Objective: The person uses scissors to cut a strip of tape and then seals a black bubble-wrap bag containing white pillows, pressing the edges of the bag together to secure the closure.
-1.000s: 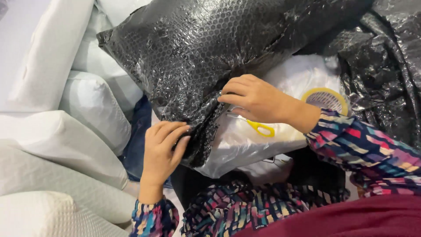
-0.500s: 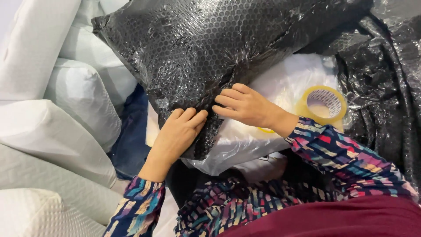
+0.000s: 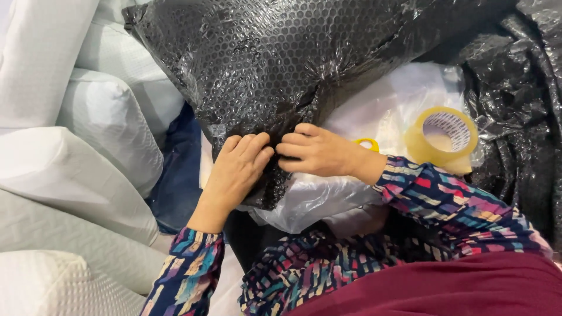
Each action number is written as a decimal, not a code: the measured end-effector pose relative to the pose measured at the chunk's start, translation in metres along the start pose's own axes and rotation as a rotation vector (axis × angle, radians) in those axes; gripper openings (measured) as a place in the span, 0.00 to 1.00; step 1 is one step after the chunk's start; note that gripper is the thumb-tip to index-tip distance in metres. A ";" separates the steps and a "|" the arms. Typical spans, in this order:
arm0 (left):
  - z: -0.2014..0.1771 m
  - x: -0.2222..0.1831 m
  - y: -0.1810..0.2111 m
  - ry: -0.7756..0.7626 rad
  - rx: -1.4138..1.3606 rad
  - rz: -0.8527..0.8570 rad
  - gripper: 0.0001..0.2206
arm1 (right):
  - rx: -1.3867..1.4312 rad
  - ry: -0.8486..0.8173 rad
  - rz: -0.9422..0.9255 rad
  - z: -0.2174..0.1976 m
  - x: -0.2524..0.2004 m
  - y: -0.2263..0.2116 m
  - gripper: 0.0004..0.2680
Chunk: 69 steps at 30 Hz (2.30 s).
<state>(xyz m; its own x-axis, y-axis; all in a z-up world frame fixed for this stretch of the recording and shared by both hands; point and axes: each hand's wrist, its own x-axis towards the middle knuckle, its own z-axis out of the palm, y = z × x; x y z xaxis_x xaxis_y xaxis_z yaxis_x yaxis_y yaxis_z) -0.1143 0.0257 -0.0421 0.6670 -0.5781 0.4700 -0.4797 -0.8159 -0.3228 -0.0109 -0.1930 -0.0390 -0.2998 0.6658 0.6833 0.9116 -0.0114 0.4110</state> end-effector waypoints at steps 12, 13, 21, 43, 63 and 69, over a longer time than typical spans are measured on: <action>-0.043 -0.076 0.014 0.528 -0.641 -0.416 0.22 | 0.392 0.019 0.192 0.013 0.015 -0.012 0.04; -0.034 -0.083 0.028 0.549 -0.463 -0.372 0.25 | 0.414 0.020 0.233 0.013 0.017 -0.013 0.04; 0.008 -0.088 0.055 0.556 -0.154 -0.387 0.22 | 0.429 0.075 0.291 0.017 0.029 -0.014 0.03; -0.019 -0.069 0.033 0.628 -0.591 -0.388 0.01 | 0.229 -0.176 0.343 -0.046 0.003 0.048 0.10; 0.035 -0.079 0.020 0.951 -1.333 -1.278 0.04 | 0.533 -0.128 0.615 -0.047 -0.001 0.075 0.04; 0.040 -0.082 0.020 0.960 -1.477 -1.295 0.11 | 0.449 -0.057 0.635 -0.075 -0.017 0.079 0.07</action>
<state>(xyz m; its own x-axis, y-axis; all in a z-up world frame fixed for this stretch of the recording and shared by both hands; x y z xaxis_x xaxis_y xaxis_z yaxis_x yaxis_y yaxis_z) -0.1562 0.0567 -0.1197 0.7072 0.6910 0.1496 -0.4063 0.2241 0.8858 0.0456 -0.2609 0.0270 0.3220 0.6704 0.6685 0.9337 -0.1083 -0.3411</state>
